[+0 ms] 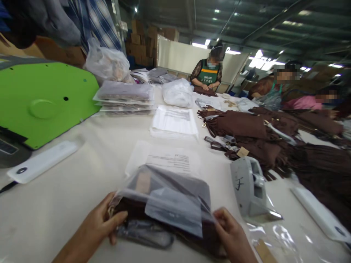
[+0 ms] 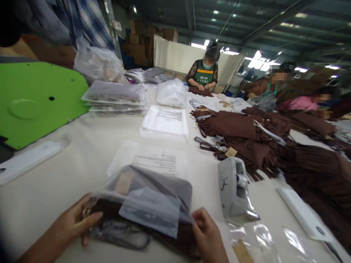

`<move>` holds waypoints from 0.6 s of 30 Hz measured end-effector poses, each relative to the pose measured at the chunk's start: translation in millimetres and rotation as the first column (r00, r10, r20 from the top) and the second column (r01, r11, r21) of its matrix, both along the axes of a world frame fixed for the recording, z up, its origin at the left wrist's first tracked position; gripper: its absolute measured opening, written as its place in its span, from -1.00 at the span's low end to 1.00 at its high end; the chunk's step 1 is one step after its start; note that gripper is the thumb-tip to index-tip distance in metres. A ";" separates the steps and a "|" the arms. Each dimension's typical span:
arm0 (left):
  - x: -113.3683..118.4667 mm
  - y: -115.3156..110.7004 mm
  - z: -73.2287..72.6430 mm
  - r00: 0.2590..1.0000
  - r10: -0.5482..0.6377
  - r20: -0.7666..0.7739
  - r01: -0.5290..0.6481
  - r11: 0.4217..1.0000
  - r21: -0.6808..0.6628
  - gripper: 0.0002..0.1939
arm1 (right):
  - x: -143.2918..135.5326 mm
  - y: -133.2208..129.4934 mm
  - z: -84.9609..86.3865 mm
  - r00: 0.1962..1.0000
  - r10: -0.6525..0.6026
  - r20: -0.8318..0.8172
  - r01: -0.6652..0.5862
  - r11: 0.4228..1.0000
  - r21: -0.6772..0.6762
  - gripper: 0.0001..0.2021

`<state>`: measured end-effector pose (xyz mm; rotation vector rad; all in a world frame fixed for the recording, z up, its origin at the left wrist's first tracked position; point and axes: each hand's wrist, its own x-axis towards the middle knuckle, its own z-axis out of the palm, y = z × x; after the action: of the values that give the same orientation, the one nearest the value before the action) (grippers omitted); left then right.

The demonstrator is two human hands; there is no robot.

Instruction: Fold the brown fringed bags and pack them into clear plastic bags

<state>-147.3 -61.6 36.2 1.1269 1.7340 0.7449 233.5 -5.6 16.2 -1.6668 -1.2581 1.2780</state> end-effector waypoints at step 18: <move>163.6 68.9 -11.6 0.388 0.150 -0.909 0.850 0.322 0.416 -0.52 | -45.9 47.1 38.2 0.960 0.090 -0.265 -0.073 0.995 0.073 -0.64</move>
<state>16.3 7.3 24.5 3.1341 1.4473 0.7862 187.6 41.5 54.4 -1.3566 -1.1982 1.4449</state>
